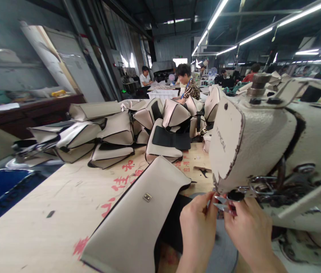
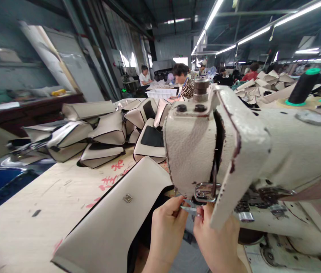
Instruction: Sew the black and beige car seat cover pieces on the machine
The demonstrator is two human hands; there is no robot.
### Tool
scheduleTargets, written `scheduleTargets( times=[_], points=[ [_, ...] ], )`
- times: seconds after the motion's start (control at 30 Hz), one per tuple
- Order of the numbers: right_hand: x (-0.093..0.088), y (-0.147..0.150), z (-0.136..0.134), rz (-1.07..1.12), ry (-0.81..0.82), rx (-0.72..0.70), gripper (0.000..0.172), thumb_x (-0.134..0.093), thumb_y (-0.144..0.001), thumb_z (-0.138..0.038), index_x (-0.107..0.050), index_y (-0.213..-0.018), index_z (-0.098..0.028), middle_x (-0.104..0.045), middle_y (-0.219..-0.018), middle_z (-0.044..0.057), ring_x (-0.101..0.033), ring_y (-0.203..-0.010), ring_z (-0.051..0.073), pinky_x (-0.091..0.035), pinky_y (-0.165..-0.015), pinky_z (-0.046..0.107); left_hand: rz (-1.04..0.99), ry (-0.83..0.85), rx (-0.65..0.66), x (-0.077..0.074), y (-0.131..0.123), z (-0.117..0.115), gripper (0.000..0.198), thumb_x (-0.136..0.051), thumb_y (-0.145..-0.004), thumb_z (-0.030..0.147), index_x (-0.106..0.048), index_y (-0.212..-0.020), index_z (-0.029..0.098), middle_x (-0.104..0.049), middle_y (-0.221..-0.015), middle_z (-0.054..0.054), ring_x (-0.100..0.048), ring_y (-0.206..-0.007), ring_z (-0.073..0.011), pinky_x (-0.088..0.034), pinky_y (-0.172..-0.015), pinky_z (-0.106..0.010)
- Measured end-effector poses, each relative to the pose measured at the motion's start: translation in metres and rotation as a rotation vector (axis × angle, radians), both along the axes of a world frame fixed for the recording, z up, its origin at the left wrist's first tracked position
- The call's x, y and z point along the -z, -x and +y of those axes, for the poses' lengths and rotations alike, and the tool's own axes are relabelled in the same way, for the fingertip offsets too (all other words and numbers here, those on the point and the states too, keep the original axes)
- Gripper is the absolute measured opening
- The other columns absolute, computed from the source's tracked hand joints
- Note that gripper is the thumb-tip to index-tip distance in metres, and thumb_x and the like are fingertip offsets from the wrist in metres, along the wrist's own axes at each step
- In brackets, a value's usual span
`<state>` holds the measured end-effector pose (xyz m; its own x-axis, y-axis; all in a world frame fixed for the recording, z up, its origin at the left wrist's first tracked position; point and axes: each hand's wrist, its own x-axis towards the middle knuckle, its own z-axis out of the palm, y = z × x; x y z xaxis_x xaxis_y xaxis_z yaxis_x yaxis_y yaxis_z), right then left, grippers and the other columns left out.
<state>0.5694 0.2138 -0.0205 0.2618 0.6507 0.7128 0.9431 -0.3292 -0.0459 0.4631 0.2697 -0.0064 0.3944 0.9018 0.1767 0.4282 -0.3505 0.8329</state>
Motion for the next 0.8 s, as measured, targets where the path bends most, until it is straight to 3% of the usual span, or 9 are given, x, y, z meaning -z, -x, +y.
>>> scheduleTargets(
  times=[0.2,0.5,0.8],
  points=[
    [0.000,0.005,-0.003,0.047,-0.008,-0.008,0.021,-0.038,-0.079,-0.019,-0.059,-0.078,-0.015,-0.057,-0.064,0.008,-0.054,-0.055,0.021,-0.029,-0.045,0.028,0.083,-0.054,0.029,-0.004,0.002,0.000,0.023,-0.046,-0.085,0.021,-0.068,-0.092,0.024,-0.052,-0.065,0.003,-0.049,-0.057,-0.0097,-0.030,-0.051,-0.019],
    [0.038,-0.019,-0.030,0.286,-0.161,-0.220,0.018,-0.054,-0.084,-0.031,-0.060,-0.090,-0.016,-0.064,-0.082,0.008,-0.061,-0.070,0.021,-0.045,-0.062,0.028,0.055,-0.052,0.025,-0.002,0.004,0.001,0.023,-0.045,-0.088,0.029,-0.067,-0.087,0.023,-0.049,-0.066,0.003,-0.047,-0.059,-0.0090,-0.030,-0.052,-0.019],
    [0.038,-0.030,-0.030,0.285,-0.223,-0.323,0.014,-0.062,-0.081,-0.029,-0.063,-0.091,-0.018,-0.067,-0.081,0.004,-0.062,-0.070,0.018,-0.047,-0.064,0.026,0.096,-0.071,0.018,-0.005,0.002,0.000,0.023,-0.045,-0.088,0.030,-0.067,-0.085,0.023,-0.046,-0.063,0.003,-0.044,-0.055,-0.0085,-0.028,-0.050,-0.020]
  ],
)
